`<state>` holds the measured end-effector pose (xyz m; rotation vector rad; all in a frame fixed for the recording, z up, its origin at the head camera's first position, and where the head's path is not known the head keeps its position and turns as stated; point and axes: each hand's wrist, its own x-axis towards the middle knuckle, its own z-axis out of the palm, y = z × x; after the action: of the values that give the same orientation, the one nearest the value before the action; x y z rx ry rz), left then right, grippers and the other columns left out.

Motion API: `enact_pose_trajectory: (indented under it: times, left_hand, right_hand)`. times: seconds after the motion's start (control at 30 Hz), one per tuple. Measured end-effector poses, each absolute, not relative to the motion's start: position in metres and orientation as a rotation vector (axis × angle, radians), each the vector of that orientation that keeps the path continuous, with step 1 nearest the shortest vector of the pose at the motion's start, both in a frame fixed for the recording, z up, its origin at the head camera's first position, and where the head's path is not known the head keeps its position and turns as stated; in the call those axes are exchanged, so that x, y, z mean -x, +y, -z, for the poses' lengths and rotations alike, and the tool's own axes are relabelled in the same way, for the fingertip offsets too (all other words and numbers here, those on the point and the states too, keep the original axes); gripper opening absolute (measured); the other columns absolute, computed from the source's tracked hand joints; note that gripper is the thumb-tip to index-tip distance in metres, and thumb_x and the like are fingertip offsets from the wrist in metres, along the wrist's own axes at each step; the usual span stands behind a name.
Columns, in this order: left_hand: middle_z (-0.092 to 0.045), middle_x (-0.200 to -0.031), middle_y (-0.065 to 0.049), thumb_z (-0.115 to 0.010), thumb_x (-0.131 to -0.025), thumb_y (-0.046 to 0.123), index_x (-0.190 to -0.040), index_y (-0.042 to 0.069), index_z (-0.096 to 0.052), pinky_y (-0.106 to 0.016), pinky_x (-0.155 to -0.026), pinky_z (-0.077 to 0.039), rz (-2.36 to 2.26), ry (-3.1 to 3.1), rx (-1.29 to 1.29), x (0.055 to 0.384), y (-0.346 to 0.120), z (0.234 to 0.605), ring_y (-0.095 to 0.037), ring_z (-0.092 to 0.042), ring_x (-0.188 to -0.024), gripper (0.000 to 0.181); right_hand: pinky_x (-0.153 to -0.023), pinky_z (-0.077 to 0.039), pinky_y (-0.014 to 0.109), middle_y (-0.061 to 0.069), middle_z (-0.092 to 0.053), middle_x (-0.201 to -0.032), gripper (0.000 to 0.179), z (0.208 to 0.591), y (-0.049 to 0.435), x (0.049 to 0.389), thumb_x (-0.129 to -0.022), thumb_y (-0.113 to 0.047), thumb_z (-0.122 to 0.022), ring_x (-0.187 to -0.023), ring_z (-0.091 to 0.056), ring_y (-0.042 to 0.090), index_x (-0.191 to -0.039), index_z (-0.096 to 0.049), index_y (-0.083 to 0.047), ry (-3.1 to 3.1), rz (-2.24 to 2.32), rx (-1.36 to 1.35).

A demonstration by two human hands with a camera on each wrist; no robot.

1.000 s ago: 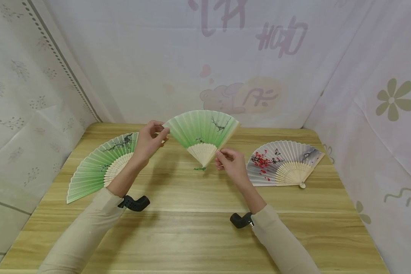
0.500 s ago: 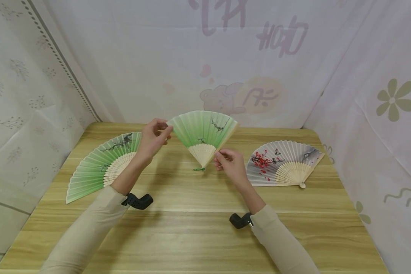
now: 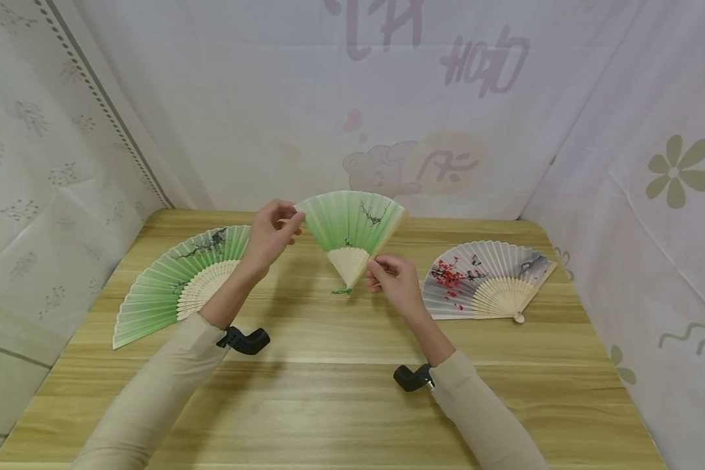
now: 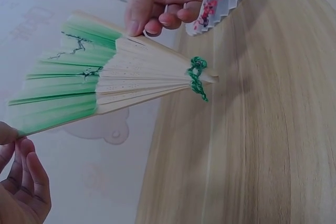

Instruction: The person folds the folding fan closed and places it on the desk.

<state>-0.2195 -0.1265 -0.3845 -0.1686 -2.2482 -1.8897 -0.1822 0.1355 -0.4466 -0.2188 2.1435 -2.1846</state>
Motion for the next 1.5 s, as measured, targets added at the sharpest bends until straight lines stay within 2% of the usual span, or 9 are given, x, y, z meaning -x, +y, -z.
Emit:
enact_pose_trajectory:
  times: [0.17, 0.3, 0.47, 0.7, 0.8, 0.93, 1.13, 1.37, 1.5]
  left_hand:
    - [-0.067, -0.099, -0.014, -0.068, -0.1, 0.01, -0.109, -0.002, -0.061, -0.025, -0.06, -0.054, 1.9, -2.241, 0.178, 0.222, -0.123, 0.385, -0.016, -0.064, -0.069, 0.017]
    - [-0.067, -0.098, -0.015, -0.067, -0.099, 0.007, -0.108, -0.004, -0.061, -0.026, -0.059, -0.054, 1.919, -2.22, 0.187, 0.221, -0.119, 0.381, -0.014, -0.062, -0.066, 0.016]
    - [-0.066, -0.096, -0.013, -0.067, -0.099, 0.008, -0.107, -0.002, -0.061, -0.023, -0.056, -0.051, 1.927, -2.208, 0.197, 0.226, -0.116, 0.385, -0.015, -0.062, -0.064, 0.014]
    - [-0.067, -0.097, -0.014, -0.068, -0.099, 0.009, -0.107, -0.002, -0.062, -0.022, -0.056, -0.051, 1.902, -2.228, 0.218, 0.226, -0.112, 0.383, -0.016, -0.062, -0.064, 0.014]
    - [-0.067, -0.097, -0.014, -0.068, -0.099, 0.009, -0.107, -0.001, -0.062, -0.023, -0.056, -0.051, 1.889, -2.232, 0.221, 0.227, -0.111, 0.384, -0.017, -0.062, -0.065, 0.014]
    - [-0.068, -0.097, -0.014, -0.068, -0.099, 0.009, -0.107, 0.0, -0.062, -0.024, -0.056, -0.051, 1.878, -2.231, 0.227, 0.229, -0.108, 0.384, -0.018, -0.063, -0.067, 0.013]
    - [-0.068, -0.096, -0.014, -0.068, -0.099, 0.008, -0.106, 0.0, -0.062, -0.028, -0.057, -0.053, 1.893, -2.228, 0.242, 0.232, -0.104, 0.386, -0.018, -0.064, -0.068, 0.012]
    - [-0.068, -0.096, -0.015, -0.066, -0.1, 0.006, -0.105, -0.001, -0.062, -0.024, -0.055, -0.053, 1.921, -2.2, 0.269, 0.233, -0.097, 0.386, -0.023, -0.067, -0.069, 0.01]
    - [-0.067, -0.096, -0.015, -0.066, -0.1, 0.005, -0.106, -0.001, -0.061, -0.023, -0.054, -0.053, 1.944, -2.198, 0.263, 0.233, -0.093, 0.386, -0.031, -0.069, -0.073, 0.01]
  right_hand:
    - [-0.07, -0.061, 0.037, 0.04, -0.06, -0.1, 0.025, 0.446, 0.135, 0.183, -0.101, -0.01, -0.066, -0.074, -0.068, 0.018, -0.11, -0.067, 0.013, 2.162, 2.157, 0.238]
    - [-0.071, -0.061, 0.04, 0.04, -0.059, -0.101, 0.025, 0.446, 0.134, 0.183, -0.102, -0.012, -0.066, -0.075, -0.068, 0.019, -0.109, -0.068, 0.011, 2.173, 2.131, 0.259]
    - [-0.073, -0.061, 0.044, 0.031, -0.064, -0.095, 0.025, 0.446, 0.133, 0.185, -0.102, -0.014, -0.066, -0.076, -0.068, 0.02, -0.107, -0.068, 0.01, 2.205, 2.098, 0.279]
    - [-0.07, -0.061, 0.038, 0.034, -0.064, -0.092, 0.023, 0.446, 0.13, 0.187, -0.102, -0.011, -0.065, -0.074, -0.068, 0.018, -0.106, -0.068, 0.011, 2.209, 2.087, 0.298]
    - [-0.069, -0.061, 0.036, 0.029, -0.066, -0.089, 0.022, 0.446, 0.129, 0.188, -0.102, -0.01, -0.065, -0.073, -0.068, 0.018, -0.105, -0.068, 0.012, 2.214, 2.08, 0.302]
    - [-0.068, -0.061, 0.038, 0.022, -0.067, -0.085, 0.021, 0.446, 0.126, 0.19, -0.101, -0.009, -0.066, -0.073, -0.069, 0.025, -0.103, -0.068, 0.012, 2.209, 2.076, 0.316]
    - [-0.07, -0.061, 0.045, 0.024, -0.067, -0.085, 0.021, 0.447, 0.125, 0.191, -0.101, -0.008, -0.065, -0.074, -0.069, 0.031, -0.102, -0.068, 0.012, 2.22, 2.044, 0.36]
    - [-0.068, -0.061, 0.038, 0.021, -0.068, -0.085, 0.019, 0.444, 0.122, 0.191, -0.102, -0.008, -0.064, -0.079, -0.068, 0.043, -0.103, -0.07, 0.009, 2.226, 2.018, 0.405]
    - [-0.071, -0.06, 0.048, 0.025, -0.067, -0.086, 0.017, 0.444, 0.121, 0.19, -0.102, -0.006, -0.064, -0.08, -0.067, 0.045, -0.103, -0.07, 0.01, 2.228, 2.006, 0.409]
